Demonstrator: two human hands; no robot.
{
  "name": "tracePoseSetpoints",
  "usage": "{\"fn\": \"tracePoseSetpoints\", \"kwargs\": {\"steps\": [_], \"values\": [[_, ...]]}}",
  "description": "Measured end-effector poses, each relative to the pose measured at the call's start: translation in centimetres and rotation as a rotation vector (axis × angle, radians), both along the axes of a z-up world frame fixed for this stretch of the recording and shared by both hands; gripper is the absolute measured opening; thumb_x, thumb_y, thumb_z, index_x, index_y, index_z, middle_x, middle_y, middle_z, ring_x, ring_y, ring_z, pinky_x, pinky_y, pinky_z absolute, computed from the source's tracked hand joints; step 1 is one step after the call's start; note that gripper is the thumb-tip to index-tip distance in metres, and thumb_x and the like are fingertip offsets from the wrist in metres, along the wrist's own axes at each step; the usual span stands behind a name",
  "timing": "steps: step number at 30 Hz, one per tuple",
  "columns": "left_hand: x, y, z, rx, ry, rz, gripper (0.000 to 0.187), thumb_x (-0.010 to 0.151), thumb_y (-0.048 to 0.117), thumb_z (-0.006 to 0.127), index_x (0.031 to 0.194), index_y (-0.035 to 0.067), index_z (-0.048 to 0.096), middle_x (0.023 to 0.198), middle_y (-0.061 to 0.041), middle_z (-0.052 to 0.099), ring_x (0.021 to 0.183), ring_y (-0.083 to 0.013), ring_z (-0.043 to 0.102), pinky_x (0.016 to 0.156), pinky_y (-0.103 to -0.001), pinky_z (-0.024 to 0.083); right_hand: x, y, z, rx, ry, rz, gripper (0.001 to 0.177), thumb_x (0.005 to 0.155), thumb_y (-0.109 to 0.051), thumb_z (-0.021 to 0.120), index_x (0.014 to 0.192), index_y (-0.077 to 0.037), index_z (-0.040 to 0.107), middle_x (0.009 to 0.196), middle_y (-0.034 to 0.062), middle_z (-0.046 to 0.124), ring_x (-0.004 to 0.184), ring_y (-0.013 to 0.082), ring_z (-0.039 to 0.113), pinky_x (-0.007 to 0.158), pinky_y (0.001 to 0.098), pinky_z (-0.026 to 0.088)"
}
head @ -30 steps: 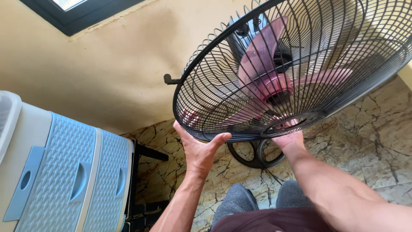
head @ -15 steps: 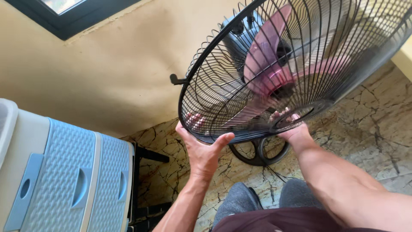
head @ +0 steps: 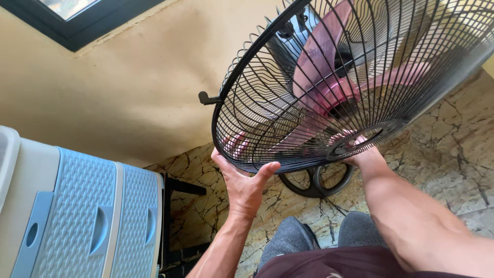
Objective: The person disassembles a standing electric fan. Using a screwdriver, they remove the front grille, then detach the fan blades and the central hub cap. The removed parts are placed on a nearby table.
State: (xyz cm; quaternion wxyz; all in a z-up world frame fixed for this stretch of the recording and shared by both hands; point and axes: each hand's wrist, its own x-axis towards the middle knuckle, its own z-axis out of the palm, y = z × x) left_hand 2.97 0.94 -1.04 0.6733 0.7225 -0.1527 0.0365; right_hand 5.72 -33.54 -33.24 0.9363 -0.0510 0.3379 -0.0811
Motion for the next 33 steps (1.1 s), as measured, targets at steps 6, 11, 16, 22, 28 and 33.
{"fn": "tracePoseSetpoints", "kwargs": {"steps": [6,11,16,22,28,33], "values": [[0.8,0.3,-0.3,-0.007,0.017,-0.047,0.117,0.061,0.048,0.096,0.143,0.004,0.024,0.140,-0.016,0.049,0.129,-0.0255,0.052,0.112,-0.040,0.046,0.4,-0.8,-1.8,0.036,-0.003,-0.036,0.034,0.112,-0.038,0.041,0.102,-0.010,0.059,0.103,0.0095,0.066,0.096,0.0257,0.064,0.095,0.0427,0.054],[0.7,0.1,-0.3,-0.025,-0.015,-0.045,0.113,0.066,0.045,0.095,0.144,0.004,0.026,0.142,-0.015,0.047,0.131,-0.0251,0.049,0.113,-0.041,0.046,0.5,-0.9,-2.5,0.052,-0.007,-0.037,0.034,0.112,-0.036,0.039,0.106,-0.009,0.059,0.107,0.0092,0.065,0.099,0.0249,0.063,0.098,0.0417,0.053],[1.1,0.3,-0.2,-0.038,0.011,-0.064,0.114,0.064,0.047,0.095,0.143,0.005,0.025,0.138,-0.014,0.047,0.128,-0.0245,0.051,0.111,-0.041,0.047,0.0,-0.2,-2.7,0.058,-0.021,-0.013,0.034,0.112,-0.034,0.037,0.110,-0.009,0.059,0.112,0.0090,0.065,0.103,0.0241,0.063,0.101,0.0408,0.052],[0.7,0.8,-0.3,0.079,-0.051,-0.073,0.114,0.065,0.045,0.095,0.147,0.006,0.025,0.141,-0.014,0.049,0.133,-0.0243,0.050,0.115,-0.040,0.042,-0.2,-0.2,-2.8,0.065,-0.054,0.027,0.035,0.112,-0.032,0.034,0.114,-0.008,0.059,0.117,0.0087,0.065,0.107,0.0232,0.062,0.105,0.0396,0.051],[0.5,1.0,-0.4,-0.062,0.061,-0.118,0.120,0.063,0.049,0.095,0.147,0.007,0.020,0.142,-0.014,0.046,0.131,-0.0248,0.051,0.115,-0.041,0.043,-0.9,-0.5,-4.1,0.060,-0.073,0.063,0.036,0.112,-0.030,0.031,0.118,-0.008,0.059,0.122,0.0085,0.065,0.111,0.0223,0.062,0.109,0.0384,0.050],[0.3,1.5,-0.5,0.120,0.033,-0.083,0.119,0.064,0.053,0.092,0.148,0.007,0.022,0.140,-0.014,0.053,0.130,-0.0258,0.055,0.114,-0.042,0.044,-1.0,-1.0,-4.6,0.189,-0.071,0.100,0.042,0.111,-0.031,0.026,0.123,-0.008,0.060,0.127,0.0072,0.067,0.115,0.0202,0.063,0.111,0.0342,0.049]]}}
